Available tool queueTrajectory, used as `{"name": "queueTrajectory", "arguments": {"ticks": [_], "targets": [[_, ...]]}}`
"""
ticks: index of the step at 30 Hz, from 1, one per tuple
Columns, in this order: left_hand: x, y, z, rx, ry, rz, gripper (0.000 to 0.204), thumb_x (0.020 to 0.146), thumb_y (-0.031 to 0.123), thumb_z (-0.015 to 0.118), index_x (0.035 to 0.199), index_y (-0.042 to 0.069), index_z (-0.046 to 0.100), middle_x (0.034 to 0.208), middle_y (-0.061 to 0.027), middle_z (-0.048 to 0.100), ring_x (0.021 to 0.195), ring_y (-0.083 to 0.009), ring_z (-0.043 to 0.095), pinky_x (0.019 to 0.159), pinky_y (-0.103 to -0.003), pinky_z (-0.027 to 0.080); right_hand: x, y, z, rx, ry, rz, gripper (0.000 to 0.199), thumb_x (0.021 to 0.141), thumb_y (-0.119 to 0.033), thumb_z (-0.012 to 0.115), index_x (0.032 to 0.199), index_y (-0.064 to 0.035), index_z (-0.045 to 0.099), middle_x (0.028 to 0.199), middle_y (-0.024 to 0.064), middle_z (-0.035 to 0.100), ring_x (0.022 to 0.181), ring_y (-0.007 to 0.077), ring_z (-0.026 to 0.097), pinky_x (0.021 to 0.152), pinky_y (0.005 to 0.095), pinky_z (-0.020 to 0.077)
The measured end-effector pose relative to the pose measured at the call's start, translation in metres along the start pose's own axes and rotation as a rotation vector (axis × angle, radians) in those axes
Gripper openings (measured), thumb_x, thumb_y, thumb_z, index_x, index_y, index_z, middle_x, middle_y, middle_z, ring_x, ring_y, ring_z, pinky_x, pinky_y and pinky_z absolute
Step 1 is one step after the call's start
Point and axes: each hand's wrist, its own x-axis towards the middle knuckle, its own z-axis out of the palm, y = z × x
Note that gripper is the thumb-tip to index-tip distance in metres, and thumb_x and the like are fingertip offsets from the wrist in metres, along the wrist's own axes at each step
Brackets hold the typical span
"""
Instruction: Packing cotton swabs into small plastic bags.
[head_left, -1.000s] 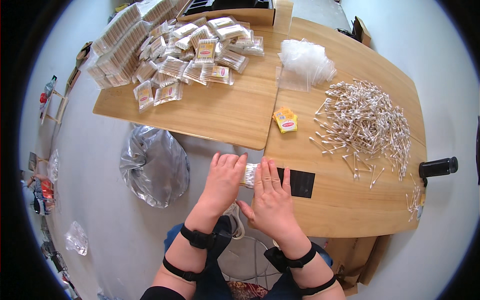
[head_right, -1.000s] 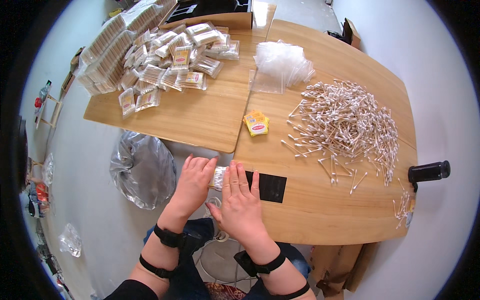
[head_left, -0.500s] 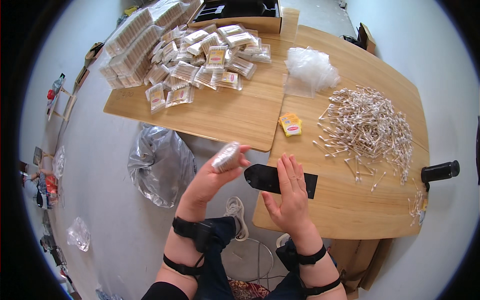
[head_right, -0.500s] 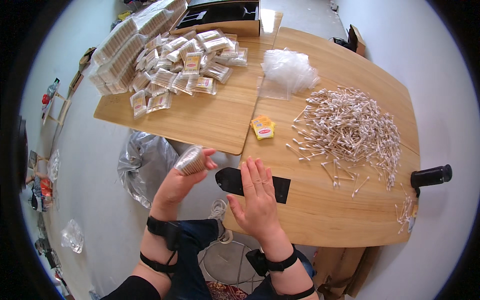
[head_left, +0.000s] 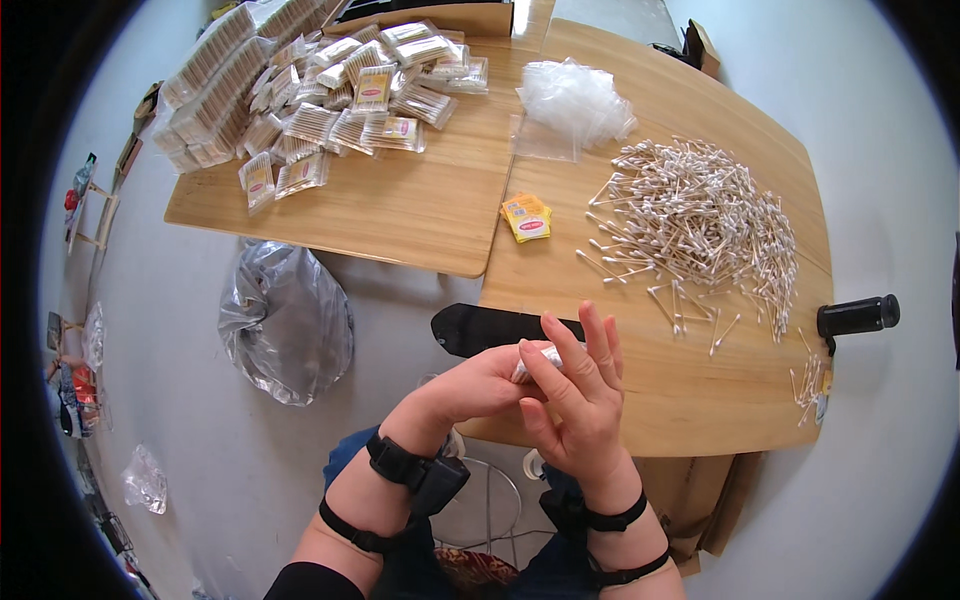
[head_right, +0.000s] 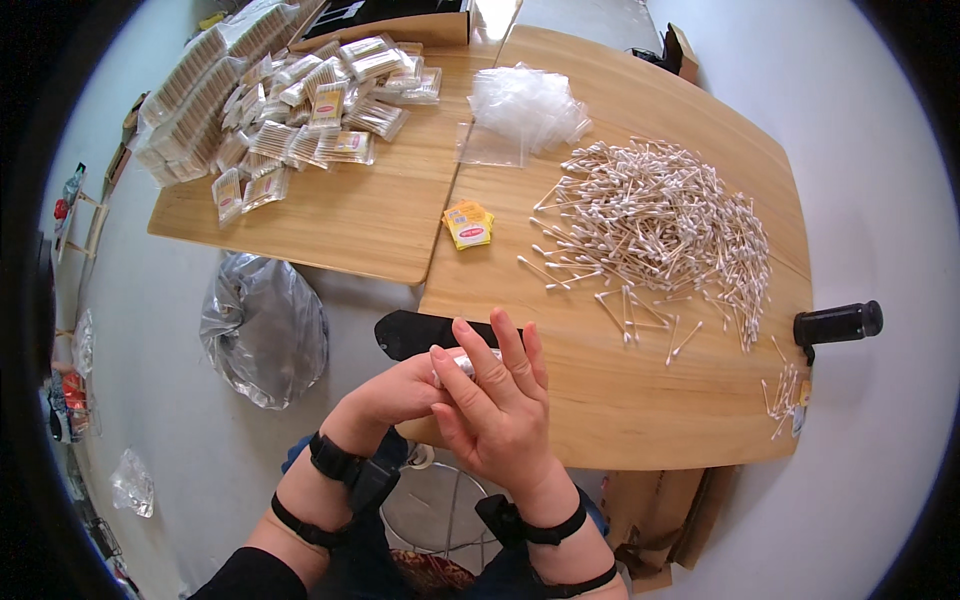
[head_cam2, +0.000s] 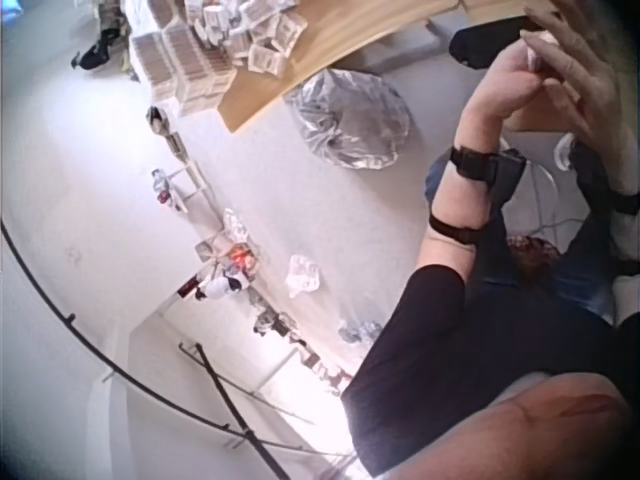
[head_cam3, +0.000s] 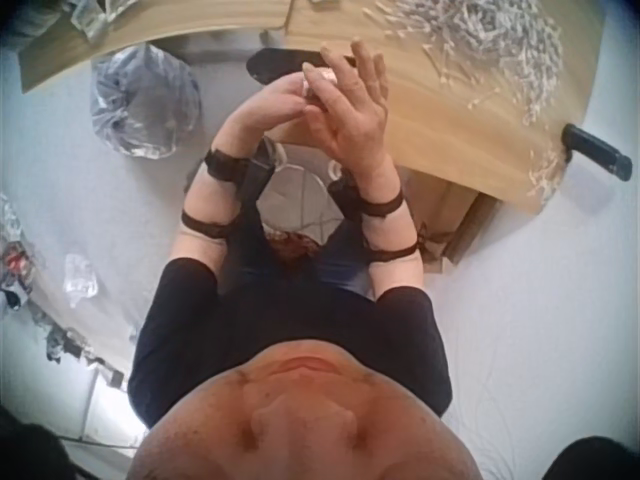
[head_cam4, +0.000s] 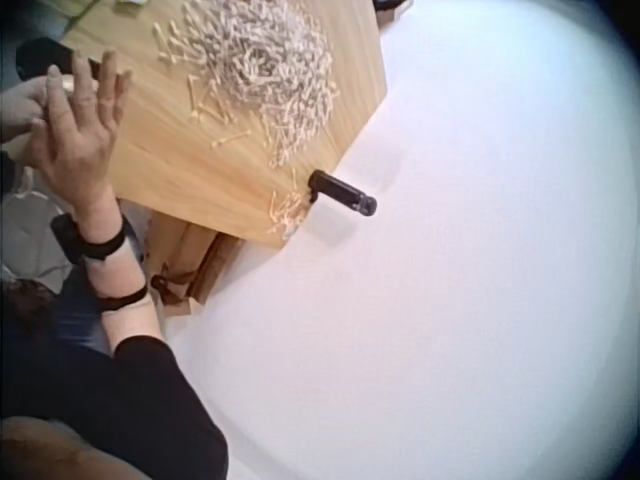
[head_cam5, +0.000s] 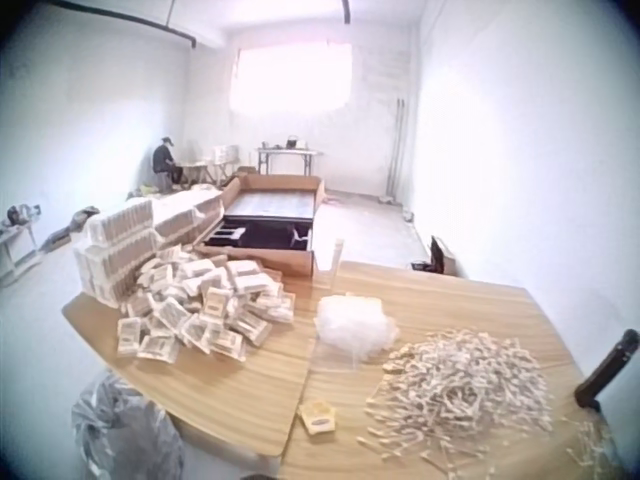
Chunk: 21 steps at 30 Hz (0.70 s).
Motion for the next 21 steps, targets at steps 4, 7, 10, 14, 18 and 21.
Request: {"name": "queueTrajectory", "arguments": {"ticks": [4, 7, 10, 14, 18, 21], "targets": [[0.002, -0.011, -0.002, 0.001, 0.02, 0.016, 0.044, 0.09, -0.003, 0.061, 0.133, 0.002, 0.057, 0.128, -0.0045, 0.061, 0.118, -0.0146, 0.055, 0.102, -0.032, 0.046, -0.002, 0.003, -0.002, 0.005, -0.013, 0.007, 0.031, 0.093, -0.025, 0.062, 0.12, -0.0121, 0.072, 0.139, 0.0124, 0.06, 0.142, 0.0376, 0.042, 0.12, 0.0508, 0.0229], [0.004, -0.012, -0.002, 0.047, 0.015, 0.028, 0.043, 0.094, -0.002, 0.053, 0.137, 0.005, 0.053, 0.124, -0.0019, 0.061, 0.113, -0.0103, 0.054, 0.096, -0.029, 0.047, -0.004, 0.006, -0.003, 0.013, -0.021, -0.004, 0.029, 0.091, -0.02, 0.064, 0.117, -0.0111, 0.073, 0.137, 0.0117, 0.061, 0.14, 0.0374, 0.044, 0.119, 0.0506, 0.0248], [0.005, -0.012, 0.0, 0.073, 0.012, 0.017, 0.041, 0.094, -0.003, 0.054, 0.134, 0.004, 0.055, 0.124, -0.0016, 0.061, 0.113, -0.0102, 0.054, 0.097, -0.029, 0.047, -0.003, 0.007, -0.007, 0.015, -0.025, -0.017, 0.031, 0.088, -0.014, 0.067, 0.118, -0.0095, 0.072, 0.135, 0.0134, 0.062, 0.133, 0.0372, 0.051, 0.115, 0.0501, 0.032], [0.007, -0.01, 0.005, 0.076, -0.005, 0.035, 0.037, 0.095, 0.001, 0.058, 0.131, 0.005, 0.057, 0.122, -0.0007, 0.062, 0.112, -0.0096, 0.055, 0.096, -0.028, 0.048, -0.01, 0.015, -0.012, 0.286, 0.071, 0.14, 0.036, 0.084, -0.006, 0.069, 0.12, -0.0073, 0.07, 0.13, 0.0147, 0.063, 0.126, 0.037, 0.056, 0.109, 0.0483, 0.0398], [0.01, -0.009, 0.007, 0.15, -0.024, -0.002, 0.035, 0.095, 0.005, 0.062, 0.129, 0.006, 0.058, 0.119, -0.0005, 0.063, 0.109, -0.0092, 0.057, 0.095, -0.029, 0.048, -0.013, 0.028, -0.024, 0.514, 0.09, 0.239, 0.041, 0.08, 0.0, 0.072, 0.121, -0.0063, 0.07, 0.126, 0.0131, 0.064, 0.124, 0.0377, 0.056, 0.104, 0.0465, 0.0444], [0.009, -0.005, 0.009, 0.1, -0.042, 0.019, 0.033, 0.094, 0.006, 0.063, 0.128, 0.005, 0.059, 0.115, -0.0008, 0.065, 0.107, -0.0093, 0.057, 0.094, -0.029, 0.048, -0.013, 0.032, -0.026, 0.426, -0.018, 0.163, 0.039, 0.08, 0.0, 0.072, 0.117, -0.01, 0.073, 0.128, 0.0124, 0.063, 0.126, 0.0371, 0.054, 0.105, 0.0461, 0.0442]]}}
